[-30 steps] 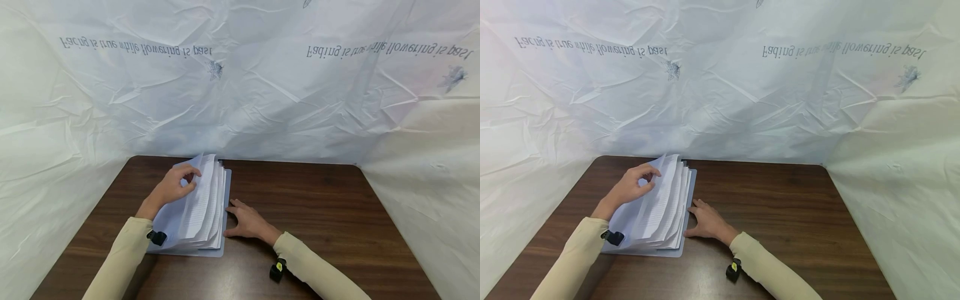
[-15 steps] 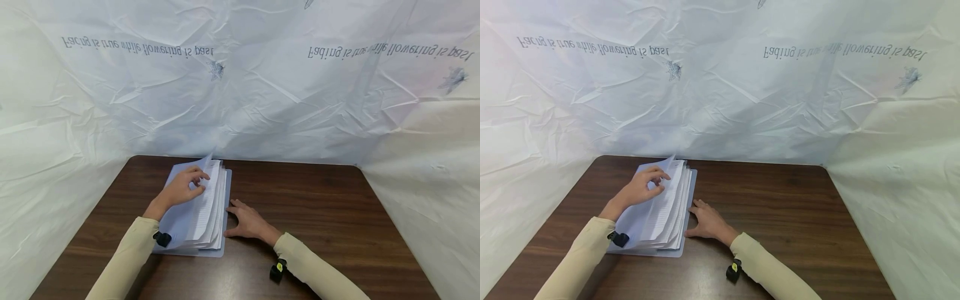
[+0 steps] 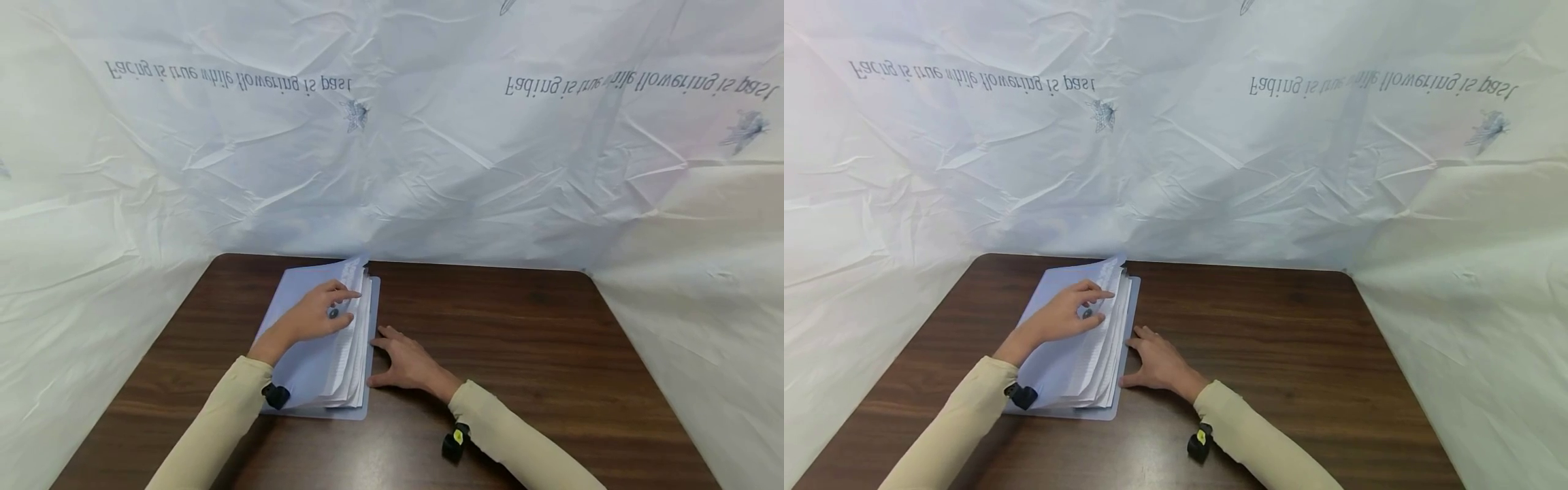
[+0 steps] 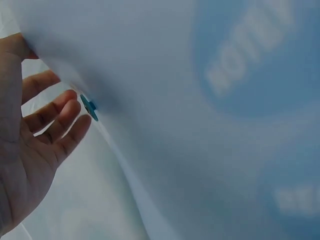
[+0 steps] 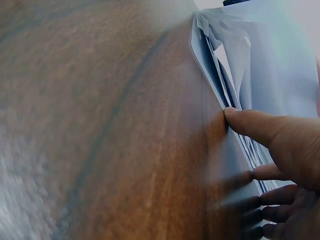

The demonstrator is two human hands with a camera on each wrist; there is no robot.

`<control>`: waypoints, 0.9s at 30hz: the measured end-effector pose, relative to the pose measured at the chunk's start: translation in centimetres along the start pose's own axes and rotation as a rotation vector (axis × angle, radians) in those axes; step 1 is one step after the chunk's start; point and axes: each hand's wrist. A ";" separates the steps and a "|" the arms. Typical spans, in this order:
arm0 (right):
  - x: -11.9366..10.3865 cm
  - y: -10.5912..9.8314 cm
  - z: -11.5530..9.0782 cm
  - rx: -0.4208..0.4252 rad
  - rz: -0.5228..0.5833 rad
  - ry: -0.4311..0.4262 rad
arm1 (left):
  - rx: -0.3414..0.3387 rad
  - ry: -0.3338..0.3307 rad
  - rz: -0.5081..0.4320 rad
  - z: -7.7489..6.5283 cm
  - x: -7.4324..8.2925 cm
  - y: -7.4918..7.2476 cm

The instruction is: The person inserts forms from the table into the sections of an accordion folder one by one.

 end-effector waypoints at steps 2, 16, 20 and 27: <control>0.0 0.0 0.0 -0.002 0.001 0.002 | -0.020 -0.012 0.017 0.1 0.1 0.4; 0.0 0.0 0.1 0.003 0.002 0.007 | -0.106 -0.117 0.040 0.1 1.1 2.3; 0.1 0.0 0.1 0.009 0.007 0.004 | -0.140 -0.136 0.062 0.0 1.3 2.7; 0.1 0.0 0.0 0.006 0.010 0.001 | -0.197 -0.152 0.113 -0.2 1.0 3.2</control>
Point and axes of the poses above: each hand's wrist, its own z-axis towards the middle knuckle, its own y-axis out of the palm, x = y × z, and after that the axes turned 11 degrees about -y, right-handed
